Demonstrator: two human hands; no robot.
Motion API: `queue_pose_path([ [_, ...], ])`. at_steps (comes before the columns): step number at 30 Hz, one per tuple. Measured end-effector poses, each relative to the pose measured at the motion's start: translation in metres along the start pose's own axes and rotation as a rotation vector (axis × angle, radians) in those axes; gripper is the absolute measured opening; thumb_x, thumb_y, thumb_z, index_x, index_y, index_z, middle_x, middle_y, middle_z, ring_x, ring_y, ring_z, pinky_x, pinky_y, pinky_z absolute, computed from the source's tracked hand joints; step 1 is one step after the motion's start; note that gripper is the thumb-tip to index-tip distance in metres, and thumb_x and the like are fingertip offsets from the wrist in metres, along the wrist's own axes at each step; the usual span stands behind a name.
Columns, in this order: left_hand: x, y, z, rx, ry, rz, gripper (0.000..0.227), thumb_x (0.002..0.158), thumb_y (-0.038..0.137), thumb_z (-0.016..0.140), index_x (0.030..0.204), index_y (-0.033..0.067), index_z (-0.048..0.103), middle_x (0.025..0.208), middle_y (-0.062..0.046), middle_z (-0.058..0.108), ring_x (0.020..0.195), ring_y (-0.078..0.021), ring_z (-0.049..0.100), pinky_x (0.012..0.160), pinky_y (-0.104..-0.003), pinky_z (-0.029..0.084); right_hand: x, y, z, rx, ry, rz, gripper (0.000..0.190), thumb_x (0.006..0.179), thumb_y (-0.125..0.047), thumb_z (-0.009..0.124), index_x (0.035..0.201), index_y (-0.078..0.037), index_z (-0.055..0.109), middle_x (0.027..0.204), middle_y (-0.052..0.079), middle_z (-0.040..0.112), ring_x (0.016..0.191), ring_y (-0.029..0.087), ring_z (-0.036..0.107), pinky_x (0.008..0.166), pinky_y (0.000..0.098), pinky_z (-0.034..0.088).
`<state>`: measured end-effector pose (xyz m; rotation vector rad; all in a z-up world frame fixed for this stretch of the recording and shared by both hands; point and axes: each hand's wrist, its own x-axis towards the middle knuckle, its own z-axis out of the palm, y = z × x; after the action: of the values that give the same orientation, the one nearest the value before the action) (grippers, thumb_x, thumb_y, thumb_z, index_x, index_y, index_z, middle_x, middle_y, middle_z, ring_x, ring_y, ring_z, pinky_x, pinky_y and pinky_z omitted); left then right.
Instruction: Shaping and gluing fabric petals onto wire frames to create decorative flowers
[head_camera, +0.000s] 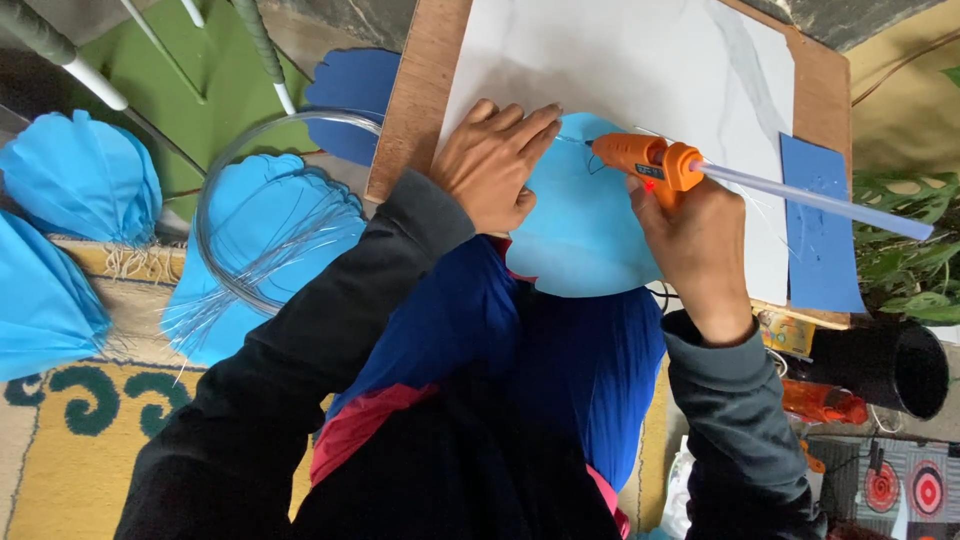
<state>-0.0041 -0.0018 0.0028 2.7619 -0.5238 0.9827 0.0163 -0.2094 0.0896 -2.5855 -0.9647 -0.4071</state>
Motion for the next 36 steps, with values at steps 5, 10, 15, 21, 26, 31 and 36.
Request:
queue_pose_path([
  [5, -0.001, 0.000, 0.000, 0.012, -0.003, 0.008, 0.055, 0.064, 0.021, 0.057, 0.111, -0.0069, 0.055, 0.125, -0.014, 0.046, 0.084, -0.0211, 0.048, 0.078, -0.031, 0.033, 0.000, 0.000, 0.001, -0.001, -0.023, 0.016, 0.017, 0.080, -0.003, 0.068, 0.084, 0.010, 0.059, 0.055, 0.012, 0.051, 0.040, 0.020, 0.042, 0.041, 0.0296, 0.034],
  [10, -0.001, -0.001, 0.001, 0.009, -0.004, 0.006, 0.054, 0.065, 0.021, 0.057, 0.112, -0.0068, 0.055, 0.125, -0.014, 0.046, 0.085, -0.0213, 0.048, 0.078, -0.032, 0.033, 0.002, 0.000, 0.001, -0.020, -0.002, -0.019, 0.018, 0.081, -0.003, 0.068, 0.087, 0.010, 0.058, 0.057, 0.013, 0.051, 0.041, 0.021, 0.042, 0.042, 0.0307, 0.035],
  [15, -0.001, -0.001, 0.002, 0.003, 0.015, 0.013, 0.055, 0.063, 0.021, 0.058, 0.111, -0.0068, 0.056, 0.124, -0.015, 0.047, 0.086, -0.0219, 0.049, 0.078, -0.032, 0.033, 0.000, 0.006, 0.003, -0.054, -0.015, -0.011, 0.019, 0.082, -0.006, 0.068, 0.085, 0.010, 0.059, 0.054, 0.013, 0.051, 0.038, 0.022, 0.042, 0.039, 0.0312, 0.034],
  [21, -0.001, -0.001, 0.006, 0.039, -0.002, 0.007, 0.057, 0.064, 0.023, 0.058, 0.112, -0.0062, 0.055, 0.124, -0.014, 0.046, 0.086, -0.0216, 0.049, 0.078, -0.033, 0.033, -0.001, 0.008, 0.003, -0.069, -0.038, 0.024, 0.019, 0.083, -0.006, 0.068, 0.082, 0.009, 0.058, 0.053, 0.012, 0.051, 0.037, 0.021, 0.041, 0.039, 0.0302, 0.035],
  [26, -0.001, -0.001, 0.004, 0.055, -0.010, 0.011, 0.056, 0.064, 0.024, 0.058, 0.112, -0.0060, 0.055, 0.124, -0.014, 0.046, 0.087, -0.0212, 0.048, 0.079, -0.032, 0.032, -0.003, 0.012, 0.001, -0.084, -0.028, -0.021, 0.018, 0.084, -0.005, 0.068, 0.084, 0.010, 0.059, 0.053, 0.012, 0.050, 0.037, 0.021, 0.040, 0.039, 0.0302, 0.033],
  [31, -0.001, 0.000, 0.005, 0.040, -0.004, 0.014, 0.056, 0.064, 0.023, 0.059, 0.112, -0.0061, 0.056, 0.125, -0.014, 0.046, 0.087, -0.0211, 0.048, 0.080, -0.032, 0.032, -0.005, 0.021, 0.004, -0.136, -0.023, -0.004, 0.023, 0.086, -0.009, 0.070, 0.076, 0.007, 0.057, 0.053, 0.012, 0.051, 0.038, 0.022, 0.042, 0.041, 0.0311, 0.034],
  [36, -0.001, -0.001, 0.005, 0.065, -0.014, 0.012, 0.055, 0.065, 0.024, 0.058, 0.112, -0.0052, 0.056, 0.125, -0.013, 0.045, 0.086, -0.0210, 0.047, 0.078, -0.032, 0.032, -0.005, 0.017, 0.002, -0.121, -0.012, -0.013, 0.019, 0.084, -0.006, 0.070, 0.083, 0.009, 0.060, 0.053, 0.013, 0.051, 0.037, 0.022, 0.041, 0.040, 0.0308, 0.034],
])
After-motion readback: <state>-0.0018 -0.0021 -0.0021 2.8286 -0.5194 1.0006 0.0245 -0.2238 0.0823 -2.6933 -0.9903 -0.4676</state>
